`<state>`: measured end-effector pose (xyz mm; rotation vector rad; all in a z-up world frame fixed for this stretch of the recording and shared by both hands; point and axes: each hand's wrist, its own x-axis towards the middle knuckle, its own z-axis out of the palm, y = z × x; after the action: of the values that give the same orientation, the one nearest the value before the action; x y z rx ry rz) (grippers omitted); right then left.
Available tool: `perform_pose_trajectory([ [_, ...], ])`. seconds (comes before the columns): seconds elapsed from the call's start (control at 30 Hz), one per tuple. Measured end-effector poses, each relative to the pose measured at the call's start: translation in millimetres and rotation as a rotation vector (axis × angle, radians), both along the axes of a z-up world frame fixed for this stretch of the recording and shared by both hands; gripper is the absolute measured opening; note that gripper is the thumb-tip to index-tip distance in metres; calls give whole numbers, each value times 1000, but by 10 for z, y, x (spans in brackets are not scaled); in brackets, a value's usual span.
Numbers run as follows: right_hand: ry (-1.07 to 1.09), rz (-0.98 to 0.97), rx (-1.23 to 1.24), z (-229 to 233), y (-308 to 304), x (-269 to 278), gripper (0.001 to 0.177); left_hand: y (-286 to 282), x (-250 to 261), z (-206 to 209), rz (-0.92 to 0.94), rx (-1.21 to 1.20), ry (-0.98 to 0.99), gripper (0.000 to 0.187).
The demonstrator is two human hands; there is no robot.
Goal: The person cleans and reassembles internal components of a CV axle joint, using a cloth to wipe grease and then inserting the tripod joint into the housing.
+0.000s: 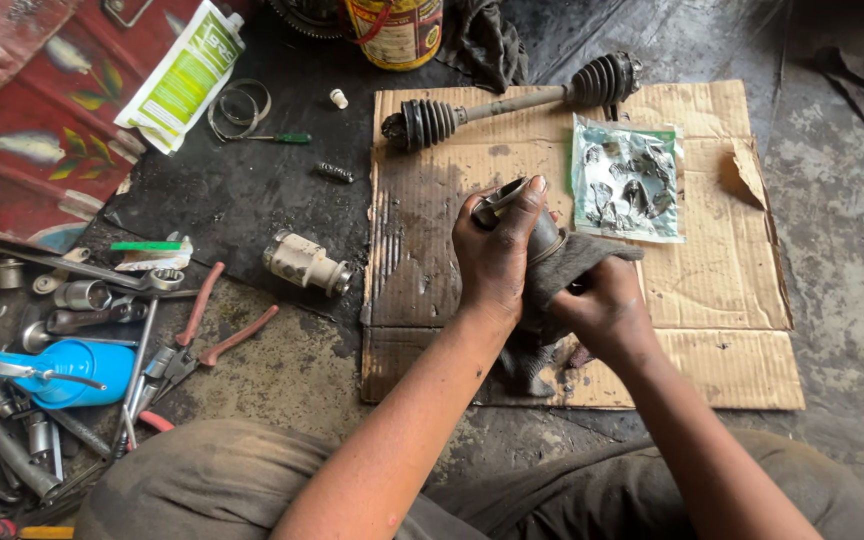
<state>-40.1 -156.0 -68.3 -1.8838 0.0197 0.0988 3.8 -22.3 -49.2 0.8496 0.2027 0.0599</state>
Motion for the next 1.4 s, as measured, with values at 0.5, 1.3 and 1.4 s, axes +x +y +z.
perform_pose_trajectory([
  [0.5,130,-53,129,-22,-3,-32,28,40,-56,96,-61,70,-77,50],
  [1.3,280,-204,564,-197,-21,23,31,-29,-35,-83,-80,17,-6,51],
  [1.4,480,-170,525,80,-132,92,40,18,29,-126,-141,65,23,57],
])
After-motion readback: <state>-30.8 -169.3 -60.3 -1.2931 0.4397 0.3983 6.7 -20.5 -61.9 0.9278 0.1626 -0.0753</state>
